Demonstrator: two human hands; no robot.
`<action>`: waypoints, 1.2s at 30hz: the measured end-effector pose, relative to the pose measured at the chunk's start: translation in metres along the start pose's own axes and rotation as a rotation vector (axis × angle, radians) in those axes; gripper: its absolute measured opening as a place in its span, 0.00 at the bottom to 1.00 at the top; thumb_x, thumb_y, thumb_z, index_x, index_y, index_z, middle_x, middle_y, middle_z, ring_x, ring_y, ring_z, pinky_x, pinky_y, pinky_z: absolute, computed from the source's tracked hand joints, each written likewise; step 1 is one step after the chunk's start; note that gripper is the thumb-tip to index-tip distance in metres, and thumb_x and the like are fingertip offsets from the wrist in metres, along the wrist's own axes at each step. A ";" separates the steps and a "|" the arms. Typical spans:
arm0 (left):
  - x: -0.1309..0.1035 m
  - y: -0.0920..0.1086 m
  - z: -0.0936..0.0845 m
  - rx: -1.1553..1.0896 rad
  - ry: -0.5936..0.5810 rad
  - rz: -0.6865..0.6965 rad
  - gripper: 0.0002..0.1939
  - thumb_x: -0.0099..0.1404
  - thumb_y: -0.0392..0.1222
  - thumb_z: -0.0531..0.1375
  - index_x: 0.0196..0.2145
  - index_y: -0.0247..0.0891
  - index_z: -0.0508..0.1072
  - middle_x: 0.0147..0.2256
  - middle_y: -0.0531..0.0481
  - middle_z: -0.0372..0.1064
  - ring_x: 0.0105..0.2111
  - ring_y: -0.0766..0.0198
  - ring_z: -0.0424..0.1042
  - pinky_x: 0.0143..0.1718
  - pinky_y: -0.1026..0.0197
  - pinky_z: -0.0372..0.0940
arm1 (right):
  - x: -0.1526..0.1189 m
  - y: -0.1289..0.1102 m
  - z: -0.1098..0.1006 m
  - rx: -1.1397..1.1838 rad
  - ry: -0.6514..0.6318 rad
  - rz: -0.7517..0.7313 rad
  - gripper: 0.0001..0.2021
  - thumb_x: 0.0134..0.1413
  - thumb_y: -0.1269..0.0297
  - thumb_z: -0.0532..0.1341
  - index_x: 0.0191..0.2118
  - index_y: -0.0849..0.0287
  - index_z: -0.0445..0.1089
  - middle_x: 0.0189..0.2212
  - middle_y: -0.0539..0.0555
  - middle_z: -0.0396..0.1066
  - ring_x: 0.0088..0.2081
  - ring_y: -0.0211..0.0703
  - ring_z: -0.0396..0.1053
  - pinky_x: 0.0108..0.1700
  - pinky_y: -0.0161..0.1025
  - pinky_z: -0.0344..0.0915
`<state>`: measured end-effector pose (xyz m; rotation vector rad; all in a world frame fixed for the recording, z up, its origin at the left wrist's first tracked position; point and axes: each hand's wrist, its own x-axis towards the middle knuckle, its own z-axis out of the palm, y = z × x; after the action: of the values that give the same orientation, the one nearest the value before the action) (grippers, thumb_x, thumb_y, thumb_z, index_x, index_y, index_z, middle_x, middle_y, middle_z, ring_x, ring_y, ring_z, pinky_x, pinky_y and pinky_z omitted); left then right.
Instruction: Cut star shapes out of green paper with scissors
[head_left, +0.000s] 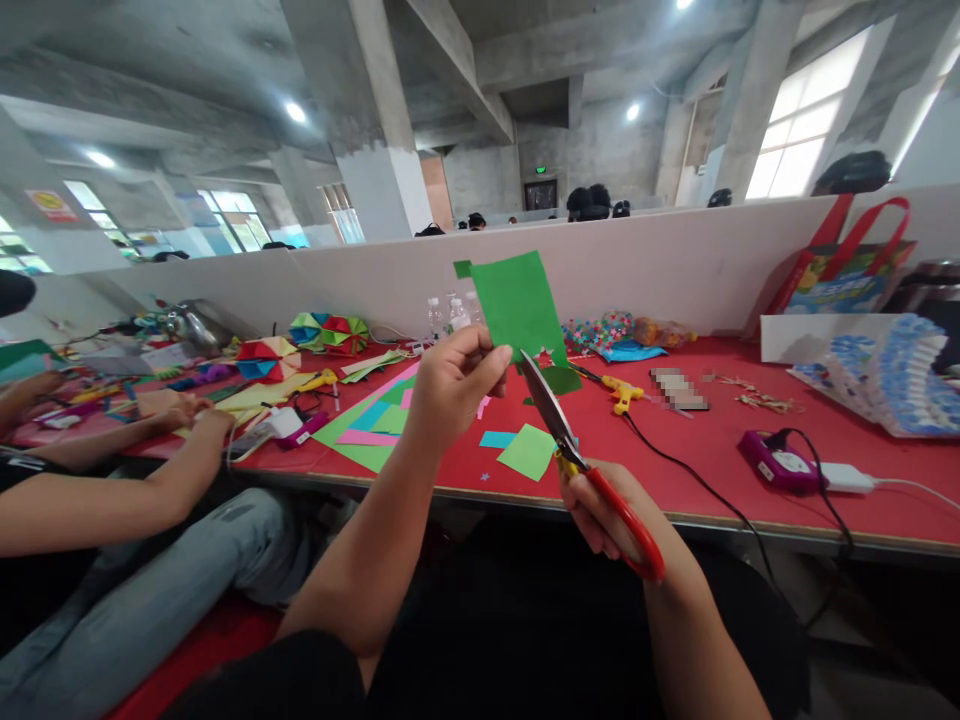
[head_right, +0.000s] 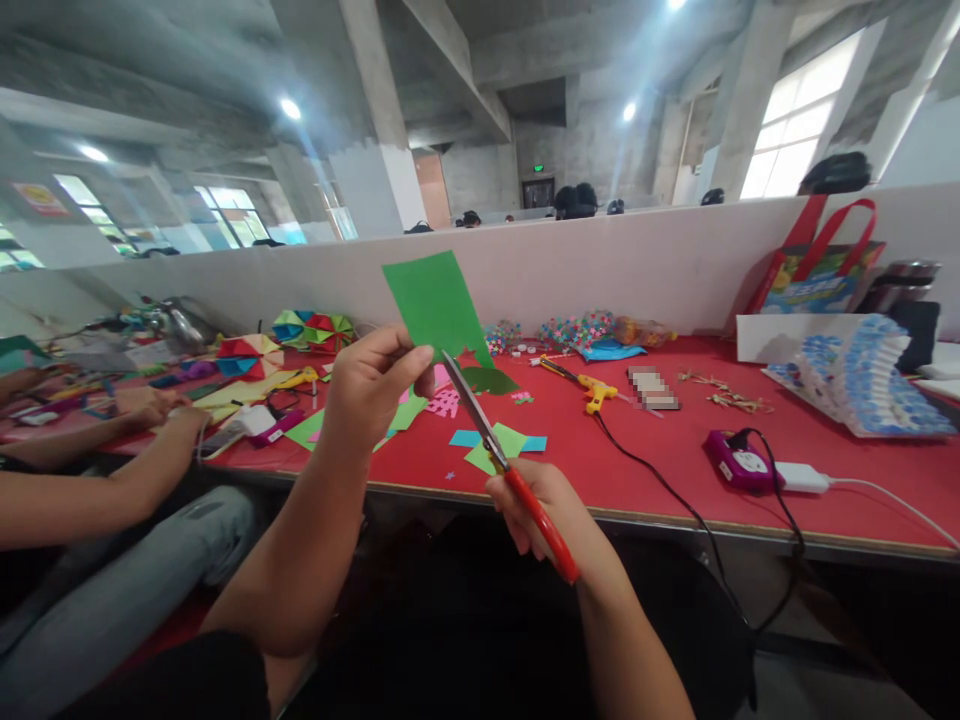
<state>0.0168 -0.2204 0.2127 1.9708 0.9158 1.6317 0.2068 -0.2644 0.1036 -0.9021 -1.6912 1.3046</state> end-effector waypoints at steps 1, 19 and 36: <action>0.001 0.000 0.000 0.003 0.000 -0.001 0.09 0.60 0.37 0.58 0.22 0.37 0.67 0.17 0.56 0.64 0.17 0.73 0.65 0.21 0.69 0.62 | 0.000 0.000 0.000 0.003 -0.001 0.001 0.22 0.57 0.42 0.55 0.27 0.58 0.60 0.10 0.43 0.58 0.10 0.28 0.49 0.13 0.27 0.44; -0.002 0.000 -0.003 -0.006 -0.042 -0.005 0.10 0.60 0.37 0.59 0.21 0.37 0.66 0.16 0.56 0.63 0.17 0.73 0.64 0.21 0.68 0.61 | 0.005 0.002 0.004 0.027 -0.004 -0.019 0.22 0.57 0.42 0.55 0.26 0.57 0.58 0.10 0.42 0.57 0.10 0.28 0.48 0.12 0.28 0.43; -0.001 0.004 0.000 0.009 -0.040 -0.008 0.10 0.60 0.37 0.58 0.22 0.37 0.66 0.16 0.57 0.63 0.17 0.73 0.64 0.20 0.68 0.61 | 0.003 -0.003 0.003 -0.001 0.017 0.013 0.21 0.56 0.43 0.54 0.25 0.56 0.57 0.09 0.42 0.56 0.10 0.28 0.48 0.13 0.28 0.43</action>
<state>0.0173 -0.2244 0.2150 1.9960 0.9161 1.5804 0.2026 -0.2631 0.1070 -0.9236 -1.6759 1.3017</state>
